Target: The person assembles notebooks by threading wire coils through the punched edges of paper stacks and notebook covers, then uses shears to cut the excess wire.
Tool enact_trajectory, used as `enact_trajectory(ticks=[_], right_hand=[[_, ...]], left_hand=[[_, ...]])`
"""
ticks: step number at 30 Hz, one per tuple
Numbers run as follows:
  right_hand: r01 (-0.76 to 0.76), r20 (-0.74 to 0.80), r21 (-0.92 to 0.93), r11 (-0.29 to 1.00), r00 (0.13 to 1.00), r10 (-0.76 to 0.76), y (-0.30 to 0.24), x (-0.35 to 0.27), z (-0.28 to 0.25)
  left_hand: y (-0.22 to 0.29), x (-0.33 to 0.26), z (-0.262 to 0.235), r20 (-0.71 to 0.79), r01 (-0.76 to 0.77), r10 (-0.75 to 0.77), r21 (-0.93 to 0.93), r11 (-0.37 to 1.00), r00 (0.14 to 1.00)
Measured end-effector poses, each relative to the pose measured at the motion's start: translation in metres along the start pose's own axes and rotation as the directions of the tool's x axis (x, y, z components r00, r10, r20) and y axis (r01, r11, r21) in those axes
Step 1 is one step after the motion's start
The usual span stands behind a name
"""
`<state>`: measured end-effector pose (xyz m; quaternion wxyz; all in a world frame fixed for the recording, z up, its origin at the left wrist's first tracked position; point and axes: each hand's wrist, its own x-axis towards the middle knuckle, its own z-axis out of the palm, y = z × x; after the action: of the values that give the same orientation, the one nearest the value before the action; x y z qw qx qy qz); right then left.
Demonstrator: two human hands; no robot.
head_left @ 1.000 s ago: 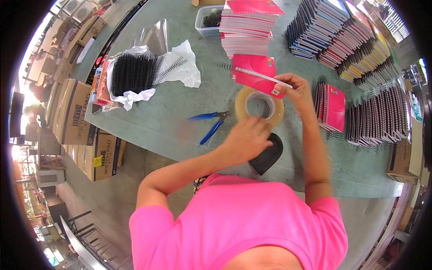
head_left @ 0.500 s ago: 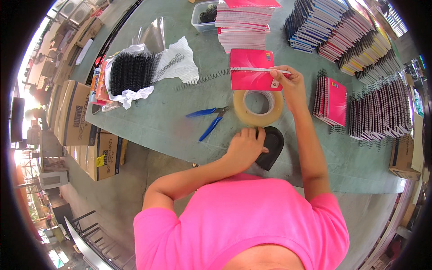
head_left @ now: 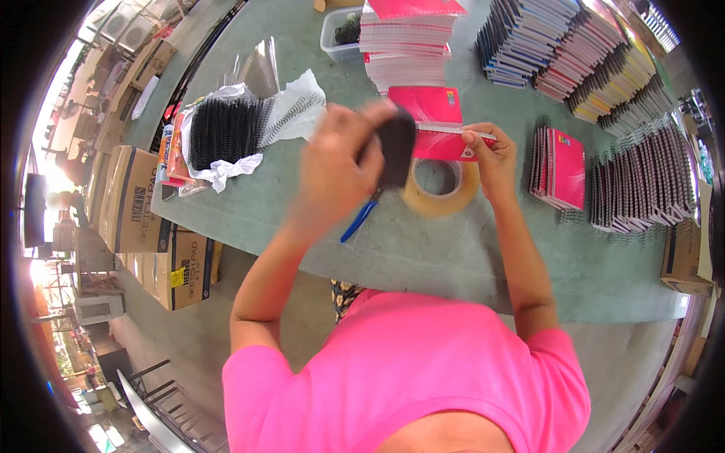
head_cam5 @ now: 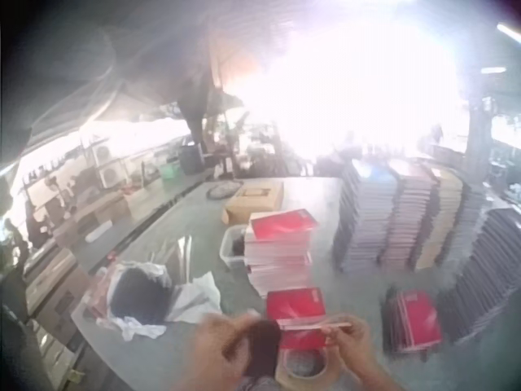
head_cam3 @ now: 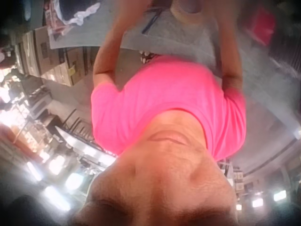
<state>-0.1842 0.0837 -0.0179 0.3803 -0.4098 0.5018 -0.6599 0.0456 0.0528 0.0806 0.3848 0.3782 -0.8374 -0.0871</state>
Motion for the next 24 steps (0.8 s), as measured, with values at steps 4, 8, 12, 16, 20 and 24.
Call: enact_trajectory(ticks=[4,8,12,16,20,24], right_hand=[[-0.014,0.002,-0.022,1.000,1.000,0.014,0.010,-0.008,0.000],[0.051,-0.018,0.009,0.999,0.999,-0.051,0.008,-0.015,0.002],[0.077,-0.102,0.013,0.997,0.992,-0.075,0.006,-0.017,0.008],[0.117,-0.133,0.022,0.993,0.985,-0.113,0.008,-0.013,0.007],[0.094,-0.090,-0.056,0.994,0.991,-0.099,0.006,-0.013,0.003],[0.165,0.094,-0.295,0.941,0.985,-0.143,-0.015,-0.008,-0.007]], left_hand=[[-0.002,-0.007,0.018,0.015,0.018,-0.018,0.036,0.999,1.000],[0.004,0.008,0.006,-0.147,-0.090,0.095,0.037,0.995,0.985],[0.010,-0.006,0.023,0.065,-0.003,0.005,-0.035,0.999,0.998],[0.004,0.010,0.017,-0.084,-0.013,0.010,-0.030,0.999,0.996],[0.005,-0.004,0.020,0.132,0.047,-0.030,-0.132,0.990,0.991],[0.016,-0.043,0.029,0.436,0.099,0.065,-0.343,0.934,0.898]])
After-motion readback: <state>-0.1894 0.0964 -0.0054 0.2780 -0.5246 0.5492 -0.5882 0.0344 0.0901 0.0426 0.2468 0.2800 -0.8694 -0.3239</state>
